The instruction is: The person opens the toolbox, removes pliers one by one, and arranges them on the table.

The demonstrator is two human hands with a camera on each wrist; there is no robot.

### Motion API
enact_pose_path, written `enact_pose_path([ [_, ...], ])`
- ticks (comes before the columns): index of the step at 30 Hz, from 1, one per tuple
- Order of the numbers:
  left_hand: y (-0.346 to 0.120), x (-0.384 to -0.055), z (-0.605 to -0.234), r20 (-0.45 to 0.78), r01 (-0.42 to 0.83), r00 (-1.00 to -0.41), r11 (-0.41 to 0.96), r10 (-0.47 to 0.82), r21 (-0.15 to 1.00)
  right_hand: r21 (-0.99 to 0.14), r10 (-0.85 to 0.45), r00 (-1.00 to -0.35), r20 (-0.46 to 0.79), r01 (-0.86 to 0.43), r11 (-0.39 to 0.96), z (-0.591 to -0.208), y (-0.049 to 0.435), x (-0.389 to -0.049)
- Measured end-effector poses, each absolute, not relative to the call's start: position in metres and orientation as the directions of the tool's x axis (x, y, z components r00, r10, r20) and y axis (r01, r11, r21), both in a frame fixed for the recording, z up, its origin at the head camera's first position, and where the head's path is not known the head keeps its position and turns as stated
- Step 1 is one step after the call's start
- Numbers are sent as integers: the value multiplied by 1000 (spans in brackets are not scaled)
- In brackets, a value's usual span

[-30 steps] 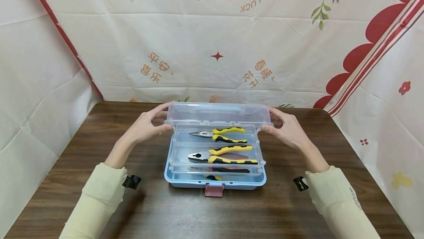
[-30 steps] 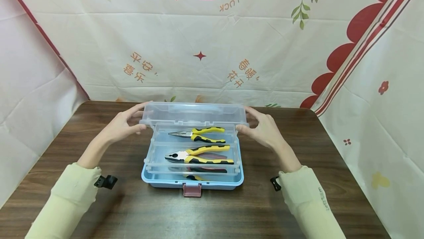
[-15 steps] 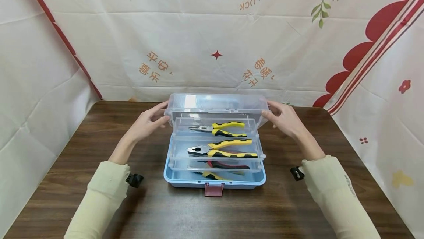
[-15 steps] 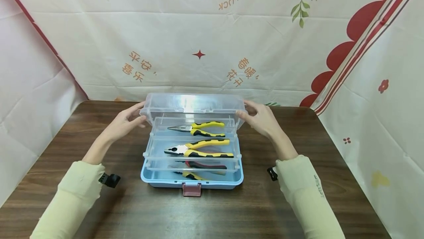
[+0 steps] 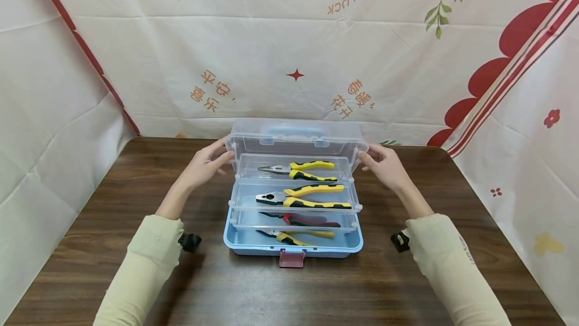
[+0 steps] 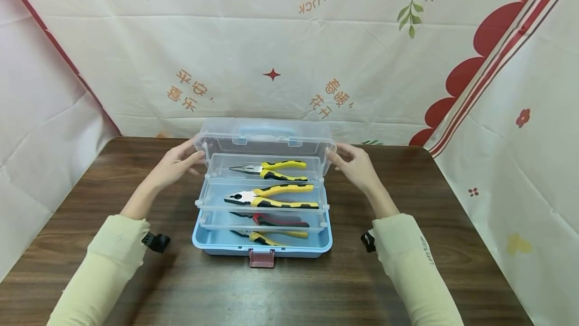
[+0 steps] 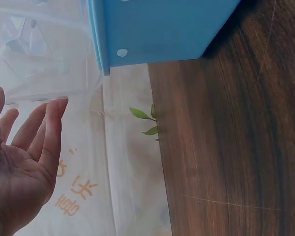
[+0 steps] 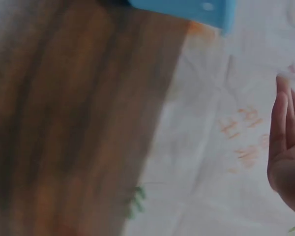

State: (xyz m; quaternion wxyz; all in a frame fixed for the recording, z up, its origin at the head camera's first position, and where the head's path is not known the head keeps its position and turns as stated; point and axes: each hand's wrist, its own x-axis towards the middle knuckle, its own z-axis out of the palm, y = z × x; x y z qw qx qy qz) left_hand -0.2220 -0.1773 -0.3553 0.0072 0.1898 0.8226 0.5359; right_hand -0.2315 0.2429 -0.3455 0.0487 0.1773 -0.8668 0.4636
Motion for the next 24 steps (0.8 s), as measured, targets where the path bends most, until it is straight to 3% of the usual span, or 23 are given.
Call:
enact_pose_path([
  [3,-177,-224,-358,199,308,-929,353,312,884,-816,-273,-931,244,-349,461,-356,246,-234],
  [13,-173,-231,-368,193,278,-942,318,275,906,-811,-157,-950,271,-313,495,-366,241,-243],
  [24,-168,-234,-386,187,268,-953,379,237,886,-867,-50,-951,306,-300,398,-355,216,-234],
])
